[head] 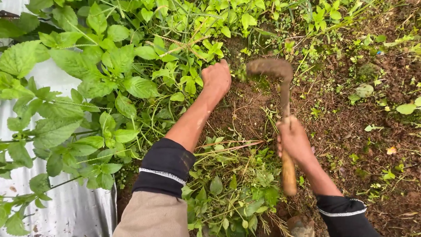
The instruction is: Clearing weeds from a garden bed using a sickle and hands.
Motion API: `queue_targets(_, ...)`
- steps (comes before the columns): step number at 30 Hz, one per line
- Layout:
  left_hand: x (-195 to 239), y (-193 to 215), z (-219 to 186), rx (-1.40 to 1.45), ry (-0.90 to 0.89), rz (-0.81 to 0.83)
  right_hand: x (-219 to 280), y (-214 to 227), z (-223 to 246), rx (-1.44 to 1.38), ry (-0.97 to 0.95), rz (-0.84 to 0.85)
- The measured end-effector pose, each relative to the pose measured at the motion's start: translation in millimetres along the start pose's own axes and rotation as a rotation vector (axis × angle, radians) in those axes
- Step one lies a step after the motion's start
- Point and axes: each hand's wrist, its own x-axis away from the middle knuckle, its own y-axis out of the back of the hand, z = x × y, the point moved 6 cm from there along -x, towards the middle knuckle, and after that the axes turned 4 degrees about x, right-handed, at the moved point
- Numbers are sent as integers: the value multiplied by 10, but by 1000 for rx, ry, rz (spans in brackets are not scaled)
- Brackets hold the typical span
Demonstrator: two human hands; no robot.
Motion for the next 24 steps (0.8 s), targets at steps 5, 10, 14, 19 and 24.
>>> queue_targets(5,347,313,26,41,11,-7,-60,9,375,-190,217,-220)
queue_targets(10,224,163,94,43,19,2,40,-348,-70,50,-37,127)
queue_targets(14,180,147,141,-20,11,-4,-12,-218,96,2,54,18)
queue_targets(19,195,166,133,-45,-38,-35,-360,-152,321,-181,272,-192)
queue_targets(24,92,53,155,-44,-67,-47,-365,-336,-40,-50,-61,39)
